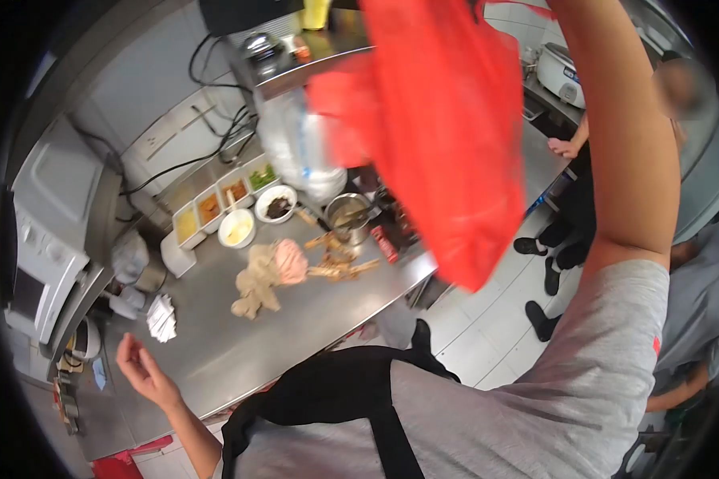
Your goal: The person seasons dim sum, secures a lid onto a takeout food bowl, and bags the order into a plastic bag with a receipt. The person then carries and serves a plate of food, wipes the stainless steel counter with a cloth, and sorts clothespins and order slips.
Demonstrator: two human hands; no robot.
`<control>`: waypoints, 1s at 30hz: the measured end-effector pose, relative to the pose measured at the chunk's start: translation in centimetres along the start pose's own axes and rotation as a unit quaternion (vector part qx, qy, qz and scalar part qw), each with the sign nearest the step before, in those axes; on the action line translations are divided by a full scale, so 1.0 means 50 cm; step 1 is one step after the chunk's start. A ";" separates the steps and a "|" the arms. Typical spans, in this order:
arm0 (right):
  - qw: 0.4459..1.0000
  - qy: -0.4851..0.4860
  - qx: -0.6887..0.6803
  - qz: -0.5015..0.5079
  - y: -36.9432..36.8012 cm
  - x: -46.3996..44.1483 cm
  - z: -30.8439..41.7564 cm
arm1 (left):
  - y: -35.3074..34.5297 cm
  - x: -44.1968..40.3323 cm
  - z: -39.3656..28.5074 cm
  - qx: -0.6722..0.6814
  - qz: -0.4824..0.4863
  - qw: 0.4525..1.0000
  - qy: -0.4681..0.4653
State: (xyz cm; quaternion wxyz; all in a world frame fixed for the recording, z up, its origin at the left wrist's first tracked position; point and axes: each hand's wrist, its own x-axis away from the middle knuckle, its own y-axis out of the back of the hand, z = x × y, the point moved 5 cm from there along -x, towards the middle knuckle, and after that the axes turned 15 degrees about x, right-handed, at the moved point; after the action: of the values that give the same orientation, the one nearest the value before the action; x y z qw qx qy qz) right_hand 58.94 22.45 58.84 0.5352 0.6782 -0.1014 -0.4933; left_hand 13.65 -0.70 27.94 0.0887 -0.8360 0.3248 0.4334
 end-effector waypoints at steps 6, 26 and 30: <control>0.965 -0.167 0.018 0.200 -0.128 -0.004 -0.591 | -0.195 0.285 0.146 -0.302 0.056 0.938 0.162; 0.948 -0.187 0.202 -0.161 -0.555 -0.297 -1.388 | -0.323 0.547 0.174 -0.183 -0.367 0.747 0.523; 0.942 -0.043 0.196 -0.267 -0.463 -0.336 -1.203 | -0.260 0.638 0.258 0.047 -0.354 0.727 0.587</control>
State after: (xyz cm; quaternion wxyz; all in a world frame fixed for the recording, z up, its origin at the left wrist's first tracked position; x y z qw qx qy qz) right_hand 88.40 80.66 45.55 0.2350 0.7499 -0.0343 -0.6175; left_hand 26.29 0.02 -6.58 0.0663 -0.9727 0.0122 -0.2222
